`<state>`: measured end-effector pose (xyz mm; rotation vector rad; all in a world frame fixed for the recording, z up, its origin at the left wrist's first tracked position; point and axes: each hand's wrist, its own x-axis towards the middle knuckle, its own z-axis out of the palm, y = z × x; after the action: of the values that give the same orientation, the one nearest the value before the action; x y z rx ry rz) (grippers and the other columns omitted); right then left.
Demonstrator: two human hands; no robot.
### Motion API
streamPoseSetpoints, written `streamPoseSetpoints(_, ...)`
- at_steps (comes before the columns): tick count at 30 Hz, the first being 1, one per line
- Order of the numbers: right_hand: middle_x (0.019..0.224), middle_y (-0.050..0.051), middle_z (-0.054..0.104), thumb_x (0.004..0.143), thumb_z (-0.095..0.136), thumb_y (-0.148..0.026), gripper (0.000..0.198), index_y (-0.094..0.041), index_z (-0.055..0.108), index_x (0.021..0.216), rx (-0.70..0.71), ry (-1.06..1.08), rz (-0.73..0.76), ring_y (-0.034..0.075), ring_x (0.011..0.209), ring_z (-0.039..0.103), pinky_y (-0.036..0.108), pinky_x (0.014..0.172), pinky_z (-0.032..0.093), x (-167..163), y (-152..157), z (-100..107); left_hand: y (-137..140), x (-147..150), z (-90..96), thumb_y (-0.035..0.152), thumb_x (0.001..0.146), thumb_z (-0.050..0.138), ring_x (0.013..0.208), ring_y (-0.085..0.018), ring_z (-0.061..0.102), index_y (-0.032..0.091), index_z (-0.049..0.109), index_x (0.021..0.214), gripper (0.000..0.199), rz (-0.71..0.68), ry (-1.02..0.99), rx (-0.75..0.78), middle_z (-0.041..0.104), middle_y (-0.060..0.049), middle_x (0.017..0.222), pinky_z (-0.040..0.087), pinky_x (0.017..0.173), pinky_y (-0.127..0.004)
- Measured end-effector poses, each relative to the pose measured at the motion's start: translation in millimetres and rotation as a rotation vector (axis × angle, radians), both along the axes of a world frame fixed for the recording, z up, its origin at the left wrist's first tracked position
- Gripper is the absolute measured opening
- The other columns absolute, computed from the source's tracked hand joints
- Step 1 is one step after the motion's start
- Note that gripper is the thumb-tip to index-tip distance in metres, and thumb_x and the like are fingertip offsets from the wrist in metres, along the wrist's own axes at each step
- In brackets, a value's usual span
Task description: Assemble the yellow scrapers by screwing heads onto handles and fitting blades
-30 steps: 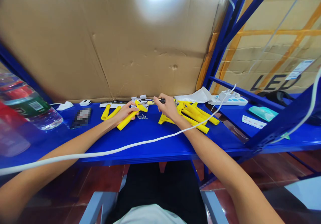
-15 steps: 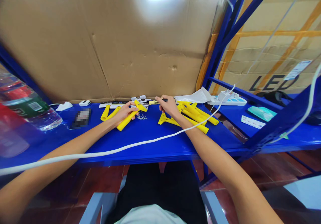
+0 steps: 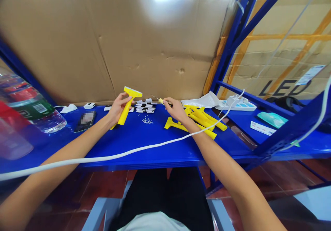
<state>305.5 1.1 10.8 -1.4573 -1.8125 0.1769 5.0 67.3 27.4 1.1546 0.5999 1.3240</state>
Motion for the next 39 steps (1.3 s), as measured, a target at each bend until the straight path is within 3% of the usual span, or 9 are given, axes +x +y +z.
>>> streamPoseSetpoints(4, 0.131, 0.018, 0.081, 0.116, 0.044, -0.034, 0.04, -0.015, 0.07, 0.14, -0.109, -0.337, -0.146, 0.032, 0.118, 0.077, 0.039, 0.102, 0.054, 2, 3, -4, 2, -11, 11.1, 0.019, 0.077, 0.092, 0.083, -0.013, 0.073, 0.025, 0.064, 0.112, 0.044, -0.046, -0.064, 0.005, 0.074, -0.004, 0.114, 0.053, 0.057, -0.018)
streamPoseSetpoints(15, 0.127, 0.028, 0.078, 0.103, 0.066, -0.039, 0.034, -0.013, 0.075, 0.122, -0.258, -0.539, -0.262, 0.045, 0.122, 0.075, 0.05, 0.098, 0.056, -12, 0, -14, -10, -18, 22.5, 0.012, 0.073, 0.087, 0.077, -0.012, 0.066, 0.026, 0.071, 0.101, 0.035, -0.225, -0.148, 0.004, 0.068, -0.003, 0.107, 0.048, 0.058, -0.021)
streamPoseSetpoints(20, 0.144, 0.027, 0.068, 0.104, 0.067, -0.044, 0.047, -0.013, 0.064, 0.139, -0.255, -0.545, -0.226, 0.043, 0.126, 0.072, 0.047, 0.101, 0.057, -18, 1, -15, -11, -17, 21.9, 0.012, 0.074, 0.087, 0.078, -0.014, 0.067, 0.025, 0.072, 0.102, 0.034, -0.237, -0.12, 0.003, 0.068, -0.004, 0.106, 0.05, 0.058, -0.023)
streamPoseSetpoints(24, 0.144, 0.026, 0.066, 0.102, 0.072, -0.048, 0.051, -0.013, 0.064, 0.138, -0.283, -0.545, -0.166, 0.036, 0.117, 0.075, 0.04, 0.098, 0.057, -29, 14, -13, -8, -18, 21.3, 0.013, 0.073, 0.09, 0.081, -0.015, 0.07, 0.025, 0.072, 0.105, 0.038, -0.224, -0.107, 0.001, 0.07, -0.005, 0.112, 0.052, 0.058, -0.022)
streamPoseSetpoints(27, 0.139, 0.023, 0.07, 0.098, 0.077, -0.037, 0.047, -0.013, 0.067, 0.137, -0.302, -0.556, -0.117, 0.031, 0.111, 0.077, 0.034, 0.093, 0.057, -40, 31, -7, -5, -19, 20.4, 0.014, 0.075, 0.091, 0.082, -0.015, 0.071, 0.024, 0.071, 0.106, 0.038, -0.21, -0.118, 0.008, 0.071, -0.005, 0.115, 0.053, 0.058, -0.022)
streamPoseSetpoints(31, 0.112, 0.015, 0.083, 0.095, 0.078, -0.031, 0.02, -0.017, 0.08, 0.109, -0.35, -0.583, -0.048, 0.028, 0.101, 0.079, 0.029, 0.084, 0.056, -53, 60, 8, -1, -20, 19.1, 0.012, 0.073, 0.092, 0.08, -0.015, 0.072, 0.023, 0.071, 0.105, 0.04, -0.194, -0.143, -0.008, 0.073, -0.004, 0.114, 0.055, 0.057, -0.022)
streamPoseSetpoints(33, 0.118, 0.016, 0.083, 0.096, 0.074, -0.024, 0.017, -0.017, 0.081, 0.11, -0.339, -0.586, -0.066, 0.029, 0.11, 0.079, 0.029, 0.088, 0.057, -60, 77, 18, 1, -20, 18.1, 0.013, 0.072, 0.093, 0.079, -0.015, 0.073, 0.023, 0.07, 0.105, 0.041, -0.189, -0.15, -0.014, 0.074, -0.004, 0.113, 0.055, 0.057, -0.022)
streamPoseSetpoints(35, 0.137, 0.016, 0.079, 0.094, 0.073, -0.02, 0.032, -0.019, 0.079, 0.126, -0.317, -0.584, -0.09, 0.031, 0.126, 0.075, 0.032, 0.095, 0.057, -66, 93, 28, 2, -20, 16.7, 0.014, 0.072, 0.094, 0.079, -0.015, 0.073, 0.023, 0.07, 0.106, 0.043, -0.181, -0.151, -0.019, 0.075, -0.004, 0.11, 0.055, 0.057, -0.022)
streamPoseSetpoints(39, 0.136, 0.015, 0.079, 0.094, 0.073, -0.019, 0.034, -0.021, 0.08, 0.127, -0.353, -0.598, -0.119, 0.031, 0.124, 0.076, 0.035, 0.098, 0.06, -77, 120, 46, 5, -19, 12.5, 0.014, 0.072, 0.095, 0.079, -0.016, 0.075, 0.022, 0.068, 0.109, 0.047, -0.153, -0.13, -0.054, 0.076, -0.004, 0.108, 0.055, 0.057, -0.022)
